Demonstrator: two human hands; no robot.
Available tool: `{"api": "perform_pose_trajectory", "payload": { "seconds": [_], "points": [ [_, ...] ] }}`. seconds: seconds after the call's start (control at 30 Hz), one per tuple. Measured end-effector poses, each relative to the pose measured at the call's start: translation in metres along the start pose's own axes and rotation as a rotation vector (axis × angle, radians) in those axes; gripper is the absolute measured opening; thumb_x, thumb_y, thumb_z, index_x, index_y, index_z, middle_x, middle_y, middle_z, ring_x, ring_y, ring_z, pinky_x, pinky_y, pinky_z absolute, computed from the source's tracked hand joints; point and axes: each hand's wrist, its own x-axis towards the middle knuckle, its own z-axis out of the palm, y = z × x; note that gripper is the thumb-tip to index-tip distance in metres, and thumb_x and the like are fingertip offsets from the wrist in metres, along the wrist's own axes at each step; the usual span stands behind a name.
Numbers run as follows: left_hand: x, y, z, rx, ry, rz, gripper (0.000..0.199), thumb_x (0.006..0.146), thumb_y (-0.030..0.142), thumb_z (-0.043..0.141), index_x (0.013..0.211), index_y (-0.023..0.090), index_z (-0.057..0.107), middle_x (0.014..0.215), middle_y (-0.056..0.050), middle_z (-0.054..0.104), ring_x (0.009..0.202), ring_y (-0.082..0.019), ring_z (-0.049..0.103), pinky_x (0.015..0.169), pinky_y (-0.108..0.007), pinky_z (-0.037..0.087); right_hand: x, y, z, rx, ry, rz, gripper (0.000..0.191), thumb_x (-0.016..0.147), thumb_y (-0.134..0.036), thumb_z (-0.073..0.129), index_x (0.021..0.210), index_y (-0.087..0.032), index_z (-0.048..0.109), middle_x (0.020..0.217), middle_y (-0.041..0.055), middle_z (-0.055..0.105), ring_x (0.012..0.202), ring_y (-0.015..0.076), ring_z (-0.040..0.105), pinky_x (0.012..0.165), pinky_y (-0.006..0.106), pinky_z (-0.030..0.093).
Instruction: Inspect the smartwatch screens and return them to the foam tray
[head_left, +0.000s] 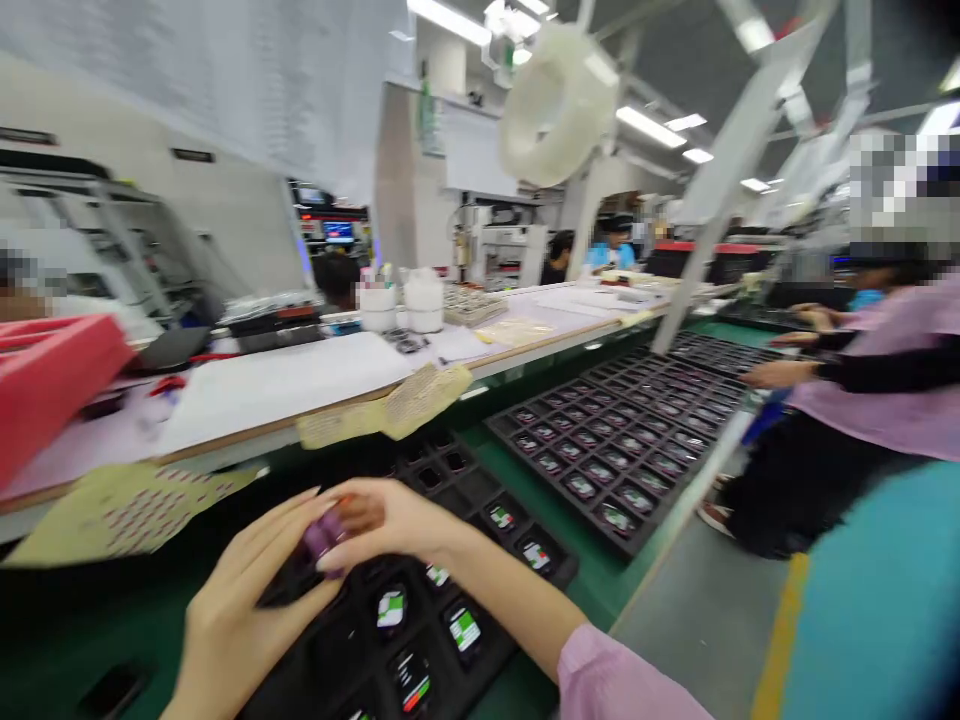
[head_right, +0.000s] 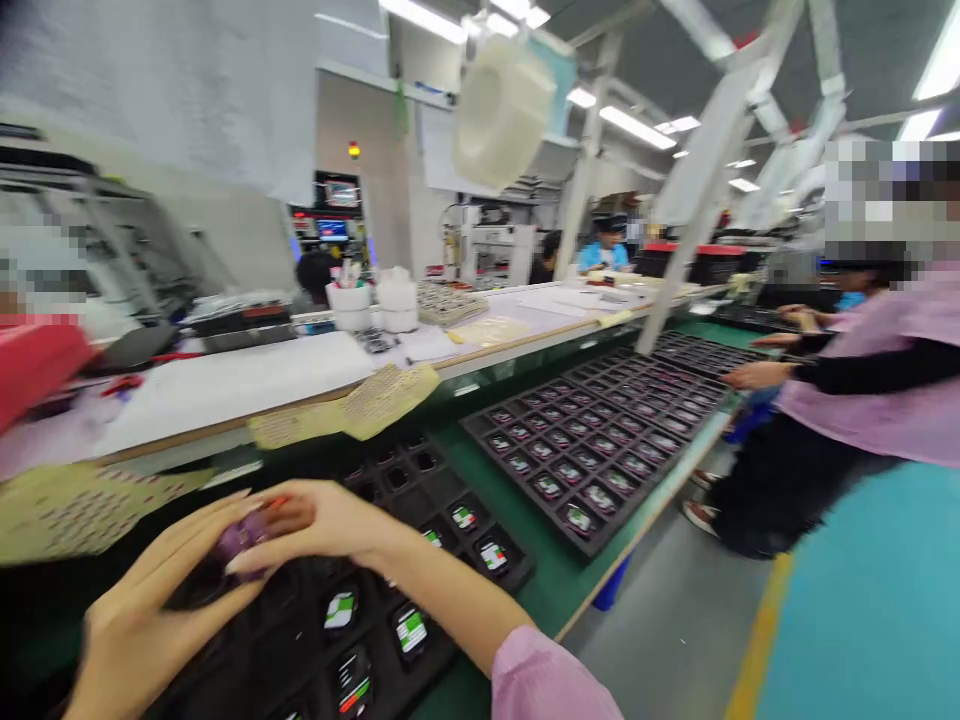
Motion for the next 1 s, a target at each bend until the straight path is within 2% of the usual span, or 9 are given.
{"api": "perform_pose_trajectory", "payload": {
  "seconds": [0.07,0.13,0.2,0.27,0.33,0.43,0.6,0.8,1.0],
  "points": [
    [0.001,0.003,-0.004,0.009,-0.036,-0.026,0.041,0.074,0.027,0.072,0.115,0.024,0.063,0.115,-0.005,0.068,0.115,-0.027,0.059,0.098,-0.041,0.051,-0.007,-0.010,0.000,-0.076,0.092,-0.180,0.046,0.057,-0.031,0.085,0.098,-0.019,0.066,0.095,0.0020,0.072,0.095,0.0179,0.068,0.090,0.033,0.050],
    [0.003,0.005,-0.006,-0.019,-0.059,-0.142,0.044,0.074,0.027,0.073,0.116,0.021,0.062,0.118,-0.007,0.067,0.111,-0.025,0.062,0.097,-0.040,0.052,-0.015,-0.017,-0.004,-0.239,0.337,-0.421,0.026,0.079,-0.038,0.069,0.096,-0.018,0.067,0.091,0.0046,0.074,0.091,0.0178,0.070,0.089,0.033,0.051],
    [0.004,0.005,-0.005,-0.084,-0.082,-0.264,0.048,0.072,0.026,0.075,0.117,0.019,0.061,0.116,-0.008,0.068,0.106,-0.024,0.064,0.094,-0.038,0.053,-0.024,-0.019,-0.007,-0.435,0.483,-0.605,0.026,0.091,-0.038,0.053,0.098,-0.017,0.066,0.079,0.0037,0.075,0.068,0.0151,0.071,0.075,0.031,0.055],
    [0.003,0.007,-0.004,-0.158,-0.081,-0.338,0.050,0.070,0.022,0.075,0.118,0.018,0.061,0.116,-0.008,0.067,0.104,-0.023,0.065,0.087,-0.034,0.057,-0.034,-0.018,-0.010,-0.571,0.563,-0.733,0.033,0.096,-0.038,0.043,0.094,-0.016,0.067,0.057,-0.0003,0.070,0.045,0.0128,0.063,0.058,0.028,0.053],
    [0.002,0.010,-0.003,-0.217,-0.083,-0.360,0.051,0.070,0.021,0.075,0.118,0.019,0.061,0.116,-0.008,0.067,0.103,-0.023,0.065,0.082,-0.033,0.059,-0.040,-0.015,-0.009,-0.605,0.567,-0.826,0.040,0.097,-0.042,0.039,0.085,-0.016,0.067,0.048,-0.0011,0.064,0.036,0.0132,0.058,0.046,0.027,0.050],
    [0.001,0.013,-0.003,-0.255,-0.079,-0.350,0.051,0.069,0.021,0.076,0.117,0.020,0.062,0.116,-0.008,0.067,0.104,-0.023,0.064,0.080,-0.033,0.059,-0.041,-0.007,-0.006,-0.579,0.525,-0.875,0.044,0.096,-0.045,0.040,0.072,-0.017,0.063,0.047,0.0004,0.062,0.035,0.0153,0.058,0.040,0.028,0.047],
    [0.000,0.015,-0.007,-0.260,-0.070,-0.337,0.051,0.070,0.021,0.075,0.119,0.021,0.061,0.117,-0.009,0.066,0.105,-0.024,0.064,0.080,-0.033,0.059,-0.038,-0.005,-0.002,-0.432,0.477,-0.965,0.041,0.096,-0.043,0.041,0.068,-0.018,0.058,0.044,-0.0014,0.057,0.035,0.0147,0.055,0.041,0.030,0.047],
    [0.001,0.016,-0.008,-0.246,-0.073,-0.313,0.050,0.071,0.023,0.075,0.119,0.021,0.061,0.116,-0.009,0.066,0.107,-0.024,0.063,0.083,-0.035,0.058,-0.041,-0.012,-0.002,-0.358,0.539,-1.059,0.043,0.096,-0.042,0.043,0.063,-0.018,0.056,0.039,-0.0033,0.052,0.029,0.0128,0.048,0.039,0.030,0.046],
    [-0.001,0.015,-0.005,-0.237,-0.079,-0.304,0.049,0.072,0.022,0.074,0.119,0.020,0.061,0.117,-0.009,0.066,0.107,-0.024,0.063,0.090,-0.038,0.055,-0.038,-0.010,-0.004,-0.420,0.459,-1.007,0.041,0.097,-0.037,0.043,0.065,-0.017,0.059,0.042,-0.0022,0.055,0.035,0.0132,0.054,0.042,0.029,0.049]
  ]
}}
